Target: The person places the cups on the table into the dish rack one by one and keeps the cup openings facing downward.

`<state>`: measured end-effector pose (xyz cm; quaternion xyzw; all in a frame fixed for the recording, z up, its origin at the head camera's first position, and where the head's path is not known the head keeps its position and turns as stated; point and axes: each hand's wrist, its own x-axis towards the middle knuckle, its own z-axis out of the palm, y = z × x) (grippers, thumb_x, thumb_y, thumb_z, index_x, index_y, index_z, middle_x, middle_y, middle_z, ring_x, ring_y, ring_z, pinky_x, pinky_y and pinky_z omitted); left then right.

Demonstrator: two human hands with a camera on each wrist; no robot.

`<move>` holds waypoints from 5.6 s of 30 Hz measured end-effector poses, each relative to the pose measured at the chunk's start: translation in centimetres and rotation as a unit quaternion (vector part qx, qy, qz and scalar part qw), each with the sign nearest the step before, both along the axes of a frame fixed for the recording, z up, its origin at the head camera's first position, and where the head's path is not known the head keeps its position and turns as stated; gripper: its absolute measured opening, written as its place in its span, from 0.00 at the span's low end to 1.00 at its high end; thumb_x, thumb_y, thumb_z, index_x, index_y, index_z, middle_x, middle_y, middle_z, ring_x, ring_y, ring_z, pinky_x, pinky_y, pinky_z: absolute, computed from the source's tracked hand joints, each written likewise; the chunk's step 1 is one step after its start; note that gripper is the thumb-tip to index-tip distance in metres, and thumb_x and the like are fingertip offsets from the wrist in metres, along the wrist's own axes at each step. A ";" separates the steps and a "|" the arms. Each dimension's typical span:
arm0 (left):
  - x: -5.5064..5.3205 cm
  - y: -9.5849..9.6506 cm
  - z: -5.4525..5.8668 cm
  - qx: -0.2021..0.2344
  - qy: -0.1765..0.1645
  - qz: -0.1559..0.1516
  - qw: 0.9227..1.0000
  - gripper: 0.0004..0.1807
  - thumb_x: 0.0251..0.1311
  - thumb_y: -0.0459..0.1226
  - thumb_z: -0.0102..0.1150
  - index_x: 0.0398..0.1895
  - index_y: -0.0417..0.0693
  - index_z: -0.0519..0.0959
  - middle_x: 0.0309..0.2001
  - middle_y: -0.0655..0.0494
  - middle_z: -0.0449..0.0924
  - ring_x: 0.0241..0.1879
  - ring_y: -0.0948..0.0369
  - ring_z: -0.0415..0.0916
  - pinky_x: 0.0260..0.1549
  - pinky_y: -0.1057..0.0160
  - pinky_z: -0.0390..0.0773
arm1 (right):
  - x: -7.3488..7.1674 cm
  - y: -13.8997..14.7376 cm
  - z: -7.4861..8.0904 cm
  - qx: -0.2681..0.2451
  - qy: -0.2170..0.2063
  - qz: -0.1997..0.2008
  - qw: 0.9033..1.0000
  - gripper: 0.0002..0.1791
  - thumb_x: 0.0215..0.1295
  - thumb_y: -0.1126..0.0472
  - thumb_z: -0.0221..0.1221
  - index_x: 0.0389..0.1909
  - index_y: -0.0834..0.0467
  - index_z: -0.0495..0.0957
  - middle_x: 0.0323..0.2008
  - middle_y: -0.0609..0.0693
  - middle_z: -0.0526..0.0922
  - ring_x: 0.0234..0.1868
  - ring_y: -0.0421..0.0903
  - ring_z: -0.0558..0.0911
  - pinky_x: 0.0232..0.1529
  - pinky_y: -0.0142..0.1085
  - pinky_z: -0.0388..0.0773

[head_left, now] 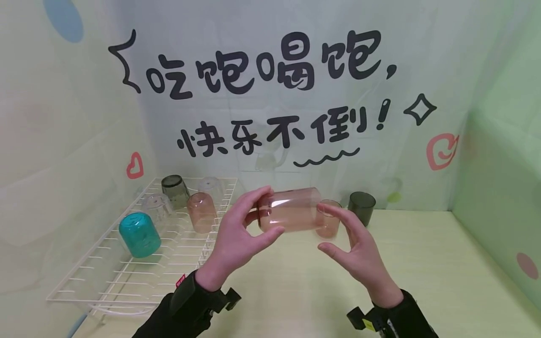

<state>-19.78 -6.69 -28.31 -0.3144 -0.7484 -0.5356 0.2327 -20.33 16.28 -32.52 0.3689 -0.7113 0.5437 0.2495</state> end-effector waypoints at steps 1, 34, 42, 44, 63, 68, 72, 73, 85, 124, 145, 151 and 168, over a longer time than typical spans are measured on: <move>0.0 -0.1 0.0 -0.001 0.001 0.001 1.000 0.34 0.43 0.33 0.66 0.57 0.40 0.66 0.50 0.48 0.70 0.45 0.55 0.70 0.44 0.61 0.73 | 0.0 0.0 0.0 0.002 -0.001 -0.002 1.000 0.35 0.44 0.75 0.63 0.58 0.64 0.64 0.56 0.61 0.69 0.60 0.49 0.64 0.62 0.38 0.54; -0.2 -3.9 0.1 -0.023 0.001 0.077 0.997 0.35 0.42 0.33 0.67 0.58 0.45 0.66 0.50 0.49 0.72 0.44 0.57 0.72 0.44 0.62 0.73 | -2.9 2.5 -4.0 0.050 -0.060 -0.057 0.995 0.39 0.46 0.63 0.66 0.62 0.49 0.63 0.60 0.45 0.67 0.64 0.46 0.59 0.64 0.41 0.48; 0.4 -4.7 0.5 -0.039 -0.023 0.117 0.992 0.35 0.42 0.32 0.67 0.58 0.46 0.67 0.49 0.51 0.72 0.43 0.63 0.69 0.44 0.63 0.73 | -3.1 2.8 -4.6 0.064 -0.053 -0.068 0.994 0.40 0.45 0.62 0.67 0.62 0.49 0.62 0.60 0.45 0.67 0.63 0.46 0.60 0.63 0.39 0.52; 0.3 -5.0 0.3 -0.043 -0.025 0.122 0.991 0.35 0.42 0.33 0.67 0.58 0.47 0.67 0.50 0.52 0.71 0.44 0.63 0.69 0.44 0.63 0.73 | -2.8 2.7 -4.4 0.068 -0.052 -0.072 0.994 0.40 0.45 0.63 0.67 0.62 0.50 0.62 0.60 0.46 0.67 0.63 0.46 0.60 0.62 0.38 0.53; -1.9 -8.1 -1.9 -0.083 -0.019 0.181 0.980 0.38 0.42 0.45 0.68 0.60 0.59 0.65 0.50 0.60 0.69 0.44 0.63 0.66 0.40 0.64 0.74 | -1.4 2.8 -3.4 0.097 -0.083 -0.083 0.988 0.38 0.46 0.62 0.66 0.61 0.57 0.62 0.60 0.51 0.66 0.62 0.44 0.61 0.61 0.37 0.54; -1.9 -8.8 -2.2 -0.092 -0.022 0.199 0.975 0.37 0.43 0.47 0.67 0.60 0.59 0.65 0.46 0.60 0.69 0.42 0.63 0.65 0.39 0.64 0.74 | -1.5 3.1 -3.9 0.110 -0.082 -0.088 0.987 0.39 0.47 0.60 0.66 0.62 0.56 0.61 0.61 0.51 0.65 0.63 0.43 0.60 0.61 0.39 0.54; -2.1 -9.2 -2.3 -0.102 -0.020 0.217 0.971 0.36 0.44 0.48 0.66 0.60 0.57 0.65 0.46 0.60 0.69 0.42 0.63 0.65 0.39 0.64 0.74 | -1.7 3.3 -4.2 0.116 -0.095 -0.091 0.985 0.40 0.47 0.59 0.66 0.63 0.56 0.60 0.62 0.52 0.64 0.63 0.44 0.59 0.60 0.49 0.55; -2.1 -9.4 -2.3 -0.105 -0.021 0.221 0.969 0.36 0.44 0.49 0.66 0.60 0.57 0.65 0.45 0.61 0.69 0.41 0.63 0.65 0.39 0.63 0.74 | -1.7 3.4 -4.3 0.117 -0.098 -0.092 0.984 0.40 0.47 0.59 0.66 0.63 0.56 0.60 0.62 0.52 0.64 0.63 0.44 0.59 0.59 0.51 0.55; -2.5 -11.2 -2.6 -0.131 -0.024 0.252 0.958 0.37 0.45 0.51 0.64 0.61 0.55 0.65 0.43 0.60 0.68 0.40 0.63 0.64 0.37 0.66 0.72 | -2.0 4.0 -5.0 0.135 -0.109 -0.104 0.979 0.40 0.47 0.57 0.66 0.63 0.56 0.60 0.62 0.52 0.63 0.63 0.44 0.59 0.58 0.53 0.55; -2.9 -16.2 -3.3 -0.234 -0.070 0.296 0.923 0.39 0.46 0.54 0.62 0.59 0.45 0.65 0.43 0.52 0.68 0.40 0.57 0.63 0.34 0.57 0.71 | -6.4 7.0 -8.9 0.204 -0.076 -0.157 0.963 0.43 0.45 0.45 0.66 0.63 0.45 0.59 0.61 0.48 0.64 0.61 0.51 0.61 0.55 0.53 0.59; -4.2 -18.1 -3.0 -0.336 -0.127 0.292 0.886 0.41 0.47 0.54 0.60 0.59 0.38 0.63 0.49 0.43 0.69 0.46 0.49 0.66 0.42 0.49 0.70 | -8.2 7.4 -8.9 0.223 -0.043 -0.167 0.959 0.43 0.45 0.47 0.66 0.62 0.56 0.61 0.59 0.54 0.66 0.59 0.55 0.64 0.55 0.54 0.60; -4.6 -18.1 -3.0 -0.346 -0.131 0.281 0.886 0.39 0.46 0.51 0.61 0.58 0.37 0.65 0.49 0.42 0.70 0.46 0.49 0.66 0.40 0.50 0.70 | -8.9 7.3 -8.8 0.226 -0.044 -0.174 0.957 0.43 0.45 0.48 0.67 0.62 0.56 0.61 0.59 0.54 0.66 0.59 0.55 0.63 0.56 0.52 0.59; -6.4 -17.6 -3.8 -0.408 -0.119 0.256 0.869 0.18 0.41 0.43 0.60 0.37 0.46 0.73 0.30 0.56 0.72 0.31 0.56 0.67 0.26 0.58 0.69 | -9.9 6.6 -8.8 0.249 -0.029 -0.189 0.949 0.44 0.43 0.49 0.68 0.62 0.57 0.61 0.60 0.55 0.66 0.59 0.55 0.64 0.58 0.51 0.59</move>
